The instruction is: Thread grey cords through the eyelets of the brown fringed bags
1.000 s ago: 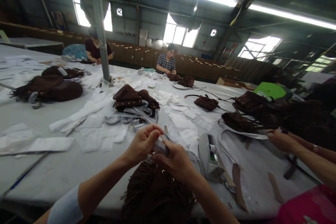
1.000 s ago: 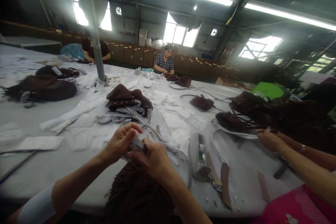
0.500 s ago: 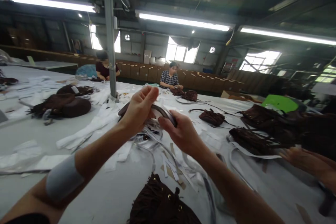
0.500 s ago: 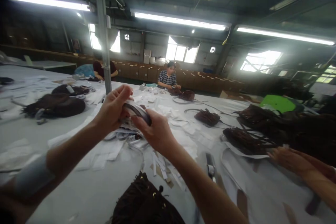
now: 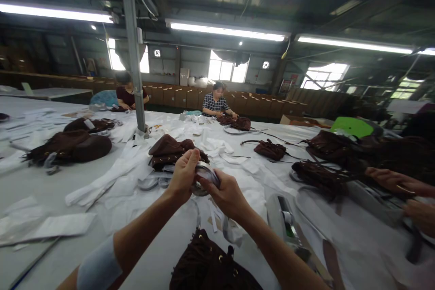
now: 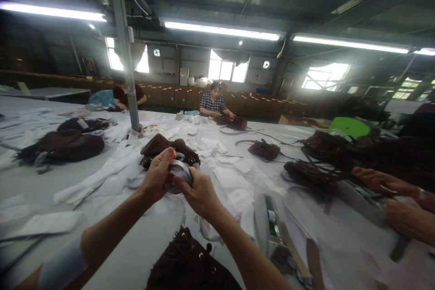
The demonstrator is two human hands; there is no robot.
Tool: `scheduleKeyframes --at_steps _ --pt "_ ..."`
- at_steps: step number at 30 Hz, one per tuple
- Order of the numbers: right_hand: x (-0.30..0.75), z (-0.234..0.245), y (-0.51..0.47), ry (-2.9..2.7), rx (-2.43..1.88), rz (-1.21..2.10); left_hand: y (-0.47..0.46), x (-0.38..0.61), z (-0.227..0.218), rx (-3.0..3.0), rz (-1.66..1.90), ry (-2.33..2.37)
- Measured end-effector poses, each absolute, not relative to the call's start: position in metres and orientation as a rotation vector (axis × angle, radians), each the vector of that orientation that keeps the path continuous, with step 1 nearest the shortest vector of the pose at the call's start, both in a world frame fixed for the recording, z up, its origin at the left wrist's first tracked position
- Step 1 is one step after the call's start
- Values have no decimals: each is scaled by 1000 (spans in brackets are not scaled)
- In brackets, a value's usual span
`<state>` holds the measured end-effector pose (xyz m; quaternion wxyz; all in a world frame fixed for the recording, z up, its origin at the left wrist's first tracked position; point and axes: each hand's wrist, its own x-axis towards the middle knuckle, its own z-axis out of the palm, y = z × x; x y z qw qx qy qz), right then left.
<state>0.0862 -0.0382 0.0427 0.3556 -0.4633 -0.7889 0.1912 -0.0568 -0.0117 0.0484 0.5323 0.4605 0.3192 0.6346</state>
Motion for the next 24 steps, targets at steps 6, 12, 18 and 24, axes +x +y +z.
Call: scheduleKeyframes --at_steps 6,12,18,24 --pt "96 26 -43 -2347 -1398 185 -18 -69 32 1940 930 901" --pt "95 22 -46 -2118 -1168 640 -25 -57 21 1513 1336 862" --pt "106 26 -50 -2234 -1459 368 -26 -66 31 1662 853 738" --pt "103 61 -50 -2173 -1137 598 -26 -67 68 1616 1012 761"
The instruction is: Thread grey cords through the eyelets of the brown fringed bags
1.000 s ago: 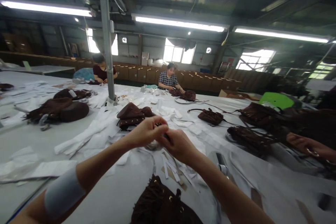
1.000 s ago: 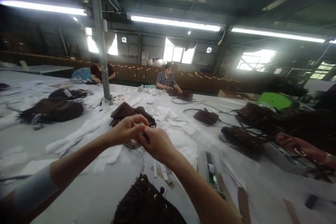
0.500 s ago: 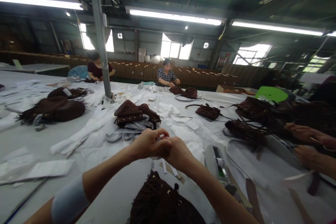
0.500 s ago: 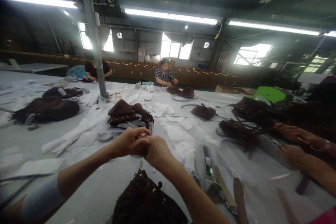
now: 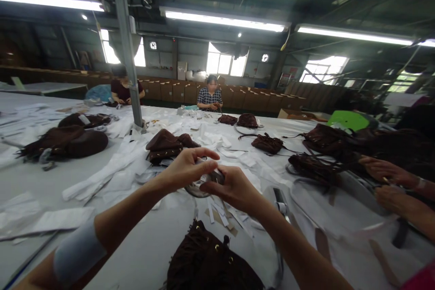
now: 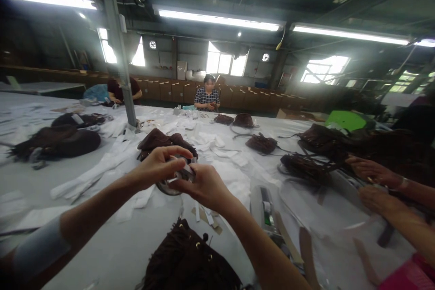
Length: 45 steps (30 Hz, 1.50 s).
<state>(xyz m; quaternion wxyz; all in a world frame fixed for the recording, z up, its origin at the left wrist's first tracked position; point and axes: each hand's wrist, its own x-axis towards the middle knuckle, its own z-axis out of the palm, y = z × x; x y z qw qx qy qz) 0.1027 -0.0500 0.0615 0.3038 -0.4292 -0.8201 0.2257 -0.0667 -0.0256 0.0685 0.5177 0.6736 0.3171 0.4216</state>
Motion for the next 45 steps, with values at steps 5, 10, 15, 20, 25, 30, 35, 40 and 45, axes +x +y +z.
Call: scheduleKeyframes --at_steps 5,10,15,20,25,30,35,40,45 --pt "103 62 -58 -2095 -1127 787 -29 -79 47 1094 1252 695" --pt "103 42 -68 -2071 -1127 935 -37 -83 26 885 1239 695" --pt "80 13 -75 -1879 -1225 650 -39 -52 15 572 1513 673" --pt "90 4 -76 -2172 -1544 243 -42 -56 2 1205 1314 740" --pt "97 28 -74 -2371 -1469 250 -52 -73 29 1778 832 818" --pt "85 34 -77 -2102 -1254 590 -55 -64 34 1225 1272 741" --pt "90 19 -79 -2089 -1283 603 -44 -66 16 899 1448 757" --pt "102 31 -76 -2306 -1389 282 -40 -82 42 1595 1023 765" --pt "86 35 -75 -2039 -1185 471 -43 -65 58 1160 1395 727"
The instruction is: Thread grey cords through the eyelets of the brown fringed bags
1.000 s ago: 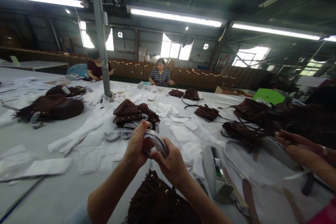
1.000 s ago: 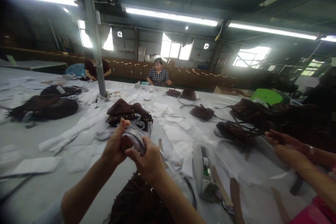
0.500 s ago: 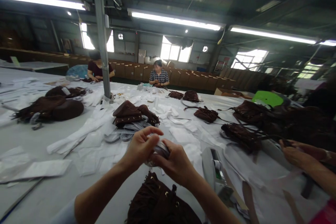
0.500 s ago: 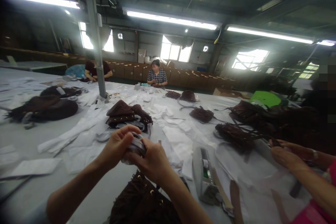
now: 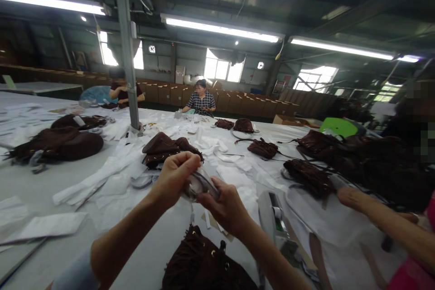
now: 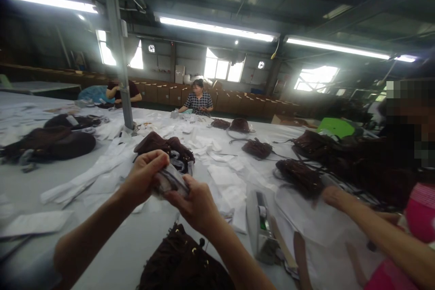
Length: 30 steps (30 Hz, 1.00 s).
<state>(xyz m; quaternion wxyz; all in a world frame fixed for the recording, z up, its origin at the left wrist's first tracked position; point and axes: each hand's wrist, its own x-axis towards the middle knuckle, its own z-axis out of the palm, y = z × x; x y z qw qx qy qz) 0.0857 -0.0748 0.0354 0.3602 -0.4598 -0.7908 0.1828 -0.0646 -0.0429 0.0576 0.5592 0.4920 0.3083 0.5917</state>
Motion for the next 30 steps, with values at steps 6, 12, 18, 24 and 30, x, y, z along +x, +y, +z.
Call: scheduleKeyframes --at_steps 6,12,18,24,30 --pt "81 5 -75 -2024 -1417 276 -39 -56 16 1115 1564 781" --pt "99 14 -75 -2285 -1454 176 -41 -77 33 2018 866 821" --pt "91 14 -73 -1936 -1081 744 -42 -57 17 1064 1401 845" --pt "99 -5 -78 -2159 -1376 375 -35 -70 7 1451 1135 805" --pt "101 6 -80 -2228 -1266 349 -41 -77 26 1726 934 835"
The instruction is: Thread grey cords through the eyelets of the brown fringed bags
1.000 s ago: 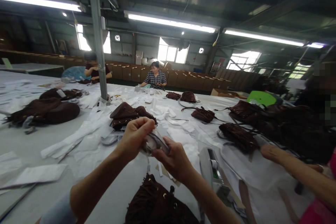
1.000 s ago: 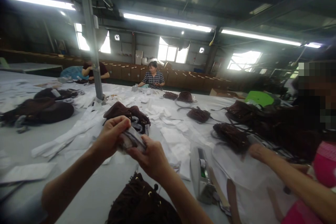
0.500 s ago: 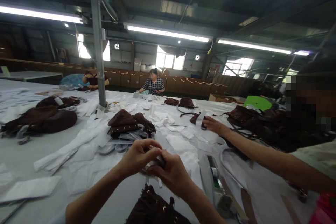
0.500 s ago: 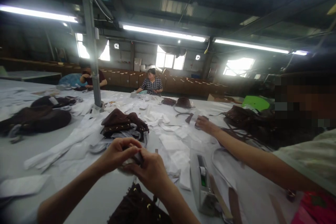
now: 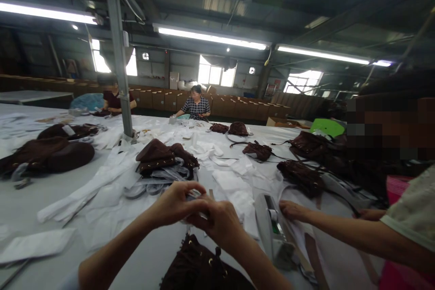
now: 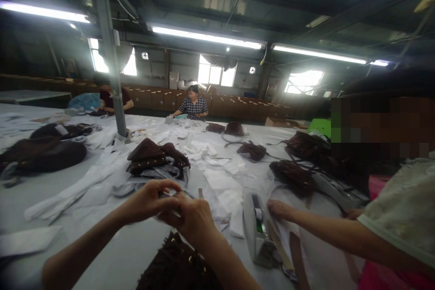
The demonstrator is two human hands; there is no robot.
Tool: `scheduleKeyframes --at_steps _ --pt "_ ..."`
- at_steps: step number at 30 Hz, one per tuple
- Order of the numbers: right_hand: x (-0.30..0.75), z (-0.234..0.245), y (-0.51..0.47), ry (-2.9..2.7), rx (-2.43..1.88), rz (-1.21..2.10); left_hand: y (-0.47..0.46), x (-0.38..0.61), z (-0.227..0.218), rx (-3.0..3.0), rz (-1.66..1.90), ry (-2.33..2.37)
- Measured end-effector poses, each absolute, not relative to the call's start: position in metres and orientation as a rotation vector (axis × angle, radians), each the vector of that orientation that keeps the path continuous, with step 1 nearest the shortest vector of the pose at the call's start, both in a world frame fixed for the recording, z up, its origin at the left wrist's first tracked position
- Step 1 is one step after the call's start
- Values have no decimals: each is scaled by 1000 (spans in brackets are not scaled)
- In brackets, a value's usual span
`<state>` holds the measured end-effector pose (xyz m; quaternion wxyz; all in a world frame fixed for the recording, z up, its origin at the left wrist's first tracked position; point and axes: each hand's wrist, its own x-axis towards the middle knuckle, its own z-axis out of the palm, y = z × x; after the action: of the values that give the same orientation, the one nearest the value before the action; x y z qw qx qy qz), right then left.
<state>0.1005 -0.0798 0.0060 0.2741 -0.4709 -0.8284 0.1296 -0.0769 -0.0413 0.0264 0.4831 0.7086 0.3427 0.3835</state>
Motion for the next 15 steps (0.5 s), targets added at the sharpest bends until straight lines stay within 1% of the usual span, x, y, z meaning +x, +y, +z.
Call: scheduleKeyframes --at_steps 3,5,7,9,11,13,15 --pt "93 2 -77 -2020 -1223 547 -44 -60 11 1205 1210 832" --pt "91 -9 -77 -1909 -1250 578 -43 -50 -4 849 1381 812" --pt "92 -23 -78 -1887 -1305 547 -42 -46 -16 739 1450 816" --pt "98 -36 -80 -1965 -1392 475 -41 -49 -20 988 1345 842" --pt "104 -43 -83 -2099 -1463 390 -42 -56 -17 1413 1097 851" --pt "109 -43 -85 -2207 -1504 285 -44 -62 -10 1748 852 837" --pt "111 -36 -88 -2257 -1500 225 -45 -65 -6 1863 742 848"
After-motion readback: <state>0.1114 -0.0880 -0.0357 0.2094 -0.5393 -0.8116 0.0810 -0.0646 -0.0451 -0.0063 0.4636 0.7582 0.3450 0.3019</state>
